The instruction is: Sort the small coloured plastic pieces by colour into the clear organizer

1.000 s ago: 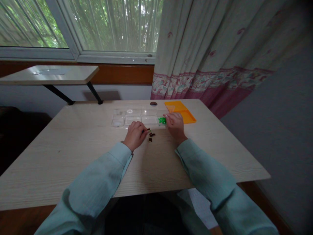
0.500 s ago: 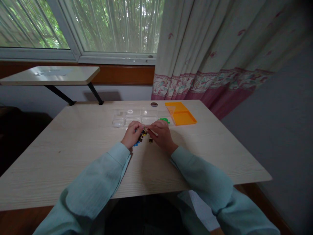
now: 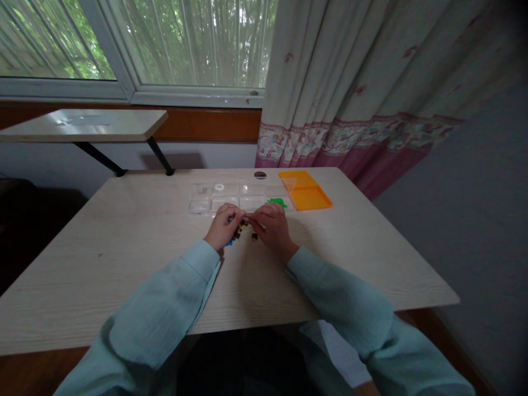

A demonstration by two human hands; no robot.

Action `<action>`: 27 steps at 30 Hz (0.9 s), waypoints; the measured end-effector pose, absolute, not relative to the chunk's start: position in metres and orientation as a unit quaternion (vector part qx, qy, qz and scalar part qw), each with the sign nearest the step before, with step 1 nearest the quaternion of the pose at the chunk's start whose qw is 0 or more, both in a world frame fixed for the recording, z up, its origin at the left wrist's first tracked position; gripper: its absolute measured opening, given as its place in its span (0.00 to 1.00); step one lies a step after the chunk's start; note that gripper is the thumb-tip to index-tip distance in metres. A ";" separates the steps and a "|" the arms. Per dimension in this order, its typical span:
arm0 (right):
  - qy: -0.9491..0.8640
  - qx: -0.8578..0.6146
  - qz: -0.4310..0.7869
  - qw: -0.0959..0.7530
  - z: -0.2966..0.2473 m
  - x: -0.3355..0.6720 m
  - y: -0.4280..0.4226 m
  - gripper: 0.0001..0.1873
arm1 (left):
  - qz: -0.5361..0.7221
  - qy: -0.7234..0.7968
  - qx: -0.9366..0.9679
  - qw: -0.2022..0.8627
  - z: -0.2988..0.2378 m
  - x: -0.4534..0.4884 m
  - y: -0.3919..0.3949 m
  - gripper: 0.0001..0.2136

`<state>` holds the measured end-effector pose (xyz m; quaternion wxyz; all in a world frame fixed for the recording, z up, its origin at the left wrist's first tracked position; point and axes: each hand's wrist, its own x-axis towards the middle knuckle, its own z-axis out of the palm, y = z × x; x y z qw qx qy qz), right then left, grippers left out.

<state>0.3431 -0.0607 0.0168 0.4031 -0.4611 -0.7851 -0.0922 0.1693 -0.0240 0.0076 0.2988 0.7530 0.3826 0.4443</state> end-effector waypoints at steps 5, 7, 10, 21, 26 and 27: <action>-0.788 -0.460 -0.093 0.399 0.016 0.343 -0.061 0.10 | 0.449 0.383 0.748 0.303 0.007 0.169 -0.024 0.12; -0.789 -0.459 -0.094 0.398 0.016 0.343 -0.061 0.11 | 0.451 0.383 0.747 0.302 0.007 0.169 -0.024 0.12; -0.788 -0.464 -0.086 0.395 0.015 0.346 -0.059 0.10 | 0.452 0.387 0.748 0.293 0.008 0.169 -0.024 0.12; -0.672 -0.604 -0.097 0.417 0.016 0.413 -0.028 0.14 | 0.466 0.437 0.727 0.253 0.009 0.166 -0.023 0.11; -0.657 -0.642 -0.110 0.378 0.008 0.430 -0.020 0.15 | 0.475 0.431 0.726 0.250 0.008 0.167 -0.022 0.12; -0.661 -0.647 -0.109 0.364 0.006 0.431 -0.019 0.15 | 0.474 0.431 0.726 0.250 0.008 0.168 -0.022 0.12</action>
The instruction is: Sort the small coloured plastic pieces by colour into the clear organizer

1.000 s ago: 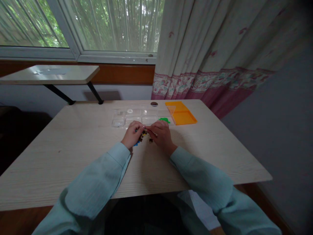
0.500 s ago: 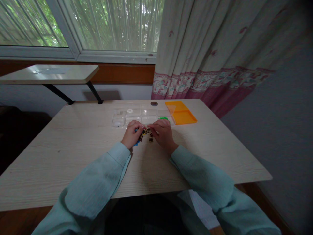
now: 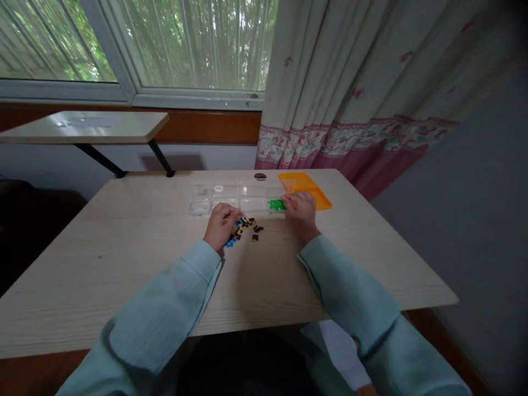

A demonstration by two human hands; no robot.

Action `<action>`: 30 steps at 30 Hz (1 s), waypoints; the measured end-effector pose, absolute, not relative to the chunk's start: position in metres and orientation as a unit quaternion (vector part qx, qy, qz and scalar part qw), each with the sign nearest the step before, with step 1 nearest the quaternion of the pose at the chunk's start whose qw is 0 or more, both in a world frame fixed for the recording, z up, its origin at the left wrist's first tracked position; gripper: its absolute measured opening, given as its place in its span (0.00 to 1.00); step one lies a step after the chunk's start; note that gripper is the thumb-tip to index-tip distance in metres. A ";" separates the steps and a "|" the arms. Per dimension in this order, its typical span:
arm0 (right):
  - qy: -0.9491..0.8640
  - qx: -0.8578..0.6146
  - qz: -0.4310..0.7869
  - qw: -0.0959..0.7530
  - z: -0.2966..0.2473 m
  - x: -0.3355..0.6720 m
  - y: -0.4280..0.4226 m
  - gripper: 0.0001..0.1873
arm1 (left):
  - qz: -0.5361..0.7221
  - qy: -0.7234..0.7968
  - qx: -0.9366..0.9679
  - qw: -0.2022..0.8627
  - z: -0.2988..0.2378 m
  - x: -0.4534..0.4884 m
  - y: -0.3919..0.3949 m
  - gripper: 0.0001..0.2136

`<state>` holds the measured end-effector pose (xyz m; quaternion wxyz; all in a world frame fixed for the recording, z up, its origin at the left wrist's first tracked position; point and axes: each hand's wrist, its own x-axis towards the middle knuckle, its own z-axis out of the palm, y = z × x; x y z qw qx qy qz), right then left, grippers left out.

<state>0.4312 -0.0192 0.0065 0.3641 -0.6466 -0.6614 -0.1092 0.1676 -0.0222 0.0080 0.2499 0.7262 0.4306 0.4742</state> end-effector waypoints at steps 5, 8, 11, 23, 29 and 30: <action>-0.676 -0.655 -0.107 0.319 0.002 0.432 -0.020 0.15 | 0.470 0.433 0.728 0.248 0.010 0.169 -0.023 0.11; -0.672 -0.657 -0.111 0.323 0.002 0.431 -0.019 0.16 | 0.467 0.433 0.729 0.250 0.011 0.169 -0.024 0.11; -0.666 -0.660 -0.112 0.330 0.003 0.431 -0.019 0.16 | 0.468 0.430 0.730 0.251 0.011 0.169 -0.024 0.12; -0.660 -0.650 -0.119 0.359 0.004 0.422 -0.019 0.16 | 0.348 0.409 0.837 0.107 0.007 0.173 -0.028 0.08; -0.669 -0.642 -0.119 0.356 0.006 0.413 -0.019 0.15 | 0.285 0.415 0.863 0.046 0.011 0.184 -0.033 0.11; -0.669 -0.641 -0.120 0.357 0.006 0.412 -0.019 0.15 | 0.281 0.418 0.863 0.039 0.012 0.185 -0.033 0.10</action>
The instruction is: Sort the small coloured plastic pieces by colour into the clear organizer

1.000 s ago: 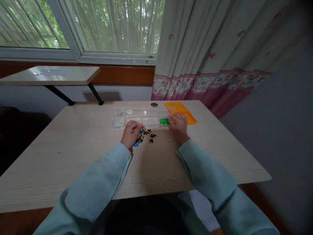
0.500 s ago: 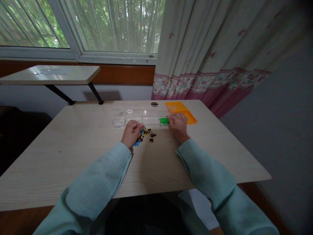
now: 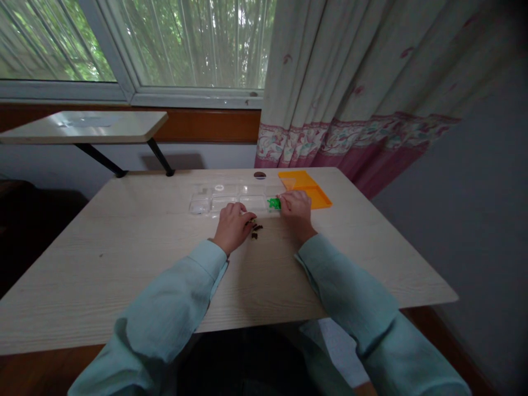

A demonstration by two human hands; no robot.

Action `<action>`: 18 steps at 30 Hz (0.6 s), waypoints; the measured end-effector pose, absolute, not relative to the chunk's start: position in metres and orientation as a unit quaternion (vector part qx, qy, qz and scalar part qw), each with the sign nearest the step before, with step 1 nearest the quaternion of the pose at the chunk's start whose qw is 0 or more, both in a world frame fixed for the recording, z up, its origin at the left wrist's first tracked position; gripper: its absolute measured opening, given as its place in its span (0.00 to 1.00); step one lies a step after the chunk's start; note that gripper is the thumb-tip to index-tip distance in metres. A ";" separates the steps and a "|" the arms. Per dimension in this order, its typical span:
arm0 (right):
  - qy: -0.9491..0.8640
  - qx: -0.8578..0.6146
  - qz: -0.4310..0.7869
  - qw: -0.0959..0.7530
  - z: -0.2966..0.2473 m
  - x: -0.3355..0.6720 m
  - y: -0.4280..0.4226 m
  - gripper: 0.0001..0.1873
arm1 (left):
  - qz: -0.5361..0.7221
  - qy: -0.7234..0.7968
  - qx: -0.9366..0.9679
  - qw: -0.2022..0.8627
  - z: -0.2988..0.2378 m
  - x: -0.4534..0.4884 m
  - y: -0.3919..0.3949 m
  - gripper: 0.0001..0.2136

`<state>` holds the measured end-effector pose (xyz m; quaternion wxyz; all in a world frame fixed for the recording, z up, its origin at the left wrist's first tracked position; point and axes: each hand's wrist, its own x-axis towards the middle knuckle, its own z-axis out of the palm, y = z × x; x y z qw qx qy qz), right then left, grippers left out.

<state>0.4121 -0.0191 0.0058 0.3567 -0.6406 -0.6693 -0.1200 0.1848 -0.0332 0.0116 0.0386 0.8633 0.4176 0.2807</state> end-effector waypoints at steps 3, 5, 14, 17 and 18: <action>-0.672 -0.636 -0.121 0.360 0.007 0.409 -0.020 0.16 | 0.272 0.422 0.865 0.022 0.014 0.187 -0.033 0.08; -0.671 -0.634 -0.121 0.365 0.007 0.408 -0.021 0.16 | 0.271 0.424 0.864 0.019 0.015 0.187 -0.033 0.06; -0.671 -0.632 -0.116 0.369 0.009 0.408 -0.022 0.14 | 0.276 0.441 0.854 0.012 0.014 0.186 -0.034 0.05; -0.672 -0.633 -0.112 0.368 0.010 0.407 -0.022 0.15 | 0.274 0.436 0.857 0.019 0.015 0.186 -0.035 0.06; -0.672 -0.633 -0.110 0.367 0.010 0.407 -0.022 0.15 | 0.274 0.434 0.858 0.021 0.015 0.187 -0.035 0.06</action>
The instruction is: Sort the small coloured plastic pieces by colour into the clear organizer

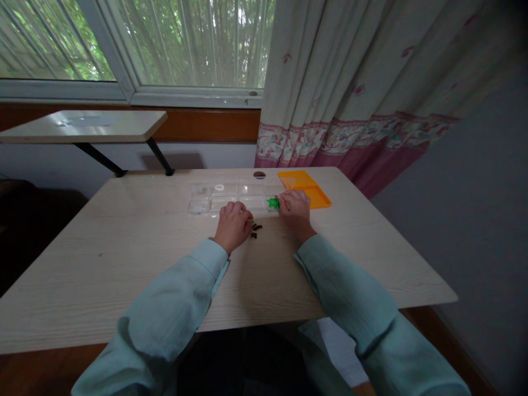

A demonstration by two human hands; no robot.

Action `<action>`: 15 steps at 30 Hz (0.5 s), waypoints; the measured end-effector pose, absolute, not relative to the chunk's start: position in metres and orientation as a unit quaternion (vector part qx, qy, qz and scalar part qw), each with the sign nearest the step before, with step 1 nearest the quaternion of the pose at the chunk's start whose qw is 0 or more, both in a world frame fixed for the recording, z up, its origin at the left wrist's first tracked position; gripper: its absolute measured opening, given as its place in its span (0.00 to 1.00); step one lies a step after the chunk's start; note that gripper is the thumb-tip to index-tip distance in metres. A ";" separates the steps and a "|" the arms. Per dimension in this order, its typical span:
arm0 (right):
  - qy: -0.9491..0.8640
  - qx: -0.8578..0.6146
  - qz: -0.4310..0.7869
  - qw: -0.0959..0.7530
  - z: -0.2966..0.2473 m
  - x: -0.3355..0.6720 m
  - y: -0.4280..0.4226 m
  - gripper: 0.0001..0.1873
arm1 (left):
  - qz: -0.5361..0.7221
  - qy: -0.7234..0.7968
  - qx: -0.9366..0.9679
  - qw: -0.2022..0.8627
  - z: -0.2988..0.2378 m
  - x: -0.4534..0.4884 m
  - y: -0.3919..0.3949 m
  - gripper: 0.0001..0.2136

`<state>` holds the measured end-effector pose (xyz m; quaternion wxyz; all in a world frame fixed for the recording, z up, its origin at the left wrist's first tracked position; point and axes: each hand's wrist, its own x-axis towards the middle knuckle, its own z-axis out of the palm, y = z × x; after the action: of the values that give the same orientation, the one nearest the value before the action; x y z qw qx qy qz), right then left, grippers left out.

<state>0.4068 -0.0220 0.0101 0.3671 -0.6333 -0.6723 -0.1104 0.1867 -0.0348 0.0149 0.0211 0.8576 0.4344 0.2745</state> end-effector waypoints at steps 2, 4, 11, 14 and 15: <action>-0.674 -0.634 -0.107 0.365 0.010 0.406 -0.022 0.15 | 0.273 0.431 0.860 0.024 0.015 0.187 -0.034 0.05; -0.674 -0.635 -0.106 0.363 0.011 0.406 -0.023 0.15 | 0.271 0.432 0.860 0.024 0.015 0.187 -0.034 0.05; -0.674 -0.638 -0.108 0.356 0.007 0.409 -0.020 0.15 | 0.247 0.444 0.861 0.015 0.016 0.190 -0.034 0.04; -0.675 -0.637 -0.110 0.357 0.008 0.409 -0.021 0.15 | 0.238 0.444 0.864 0.009 0.018 0.192 -0.036 0.04; -0.674 -0.637 -0.110 0.357 0.009 0.409 -0.021 0.15 | 0.237 0.442 0.865 0.009 0.018 0.192 -0.036 0.04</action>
<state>0.4092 -0.0210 0.0088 0.3573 -0.6367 -0.6744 -0.1101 0.1925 -0.0361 0.0179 0.0090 0.8653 0.4418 0.2368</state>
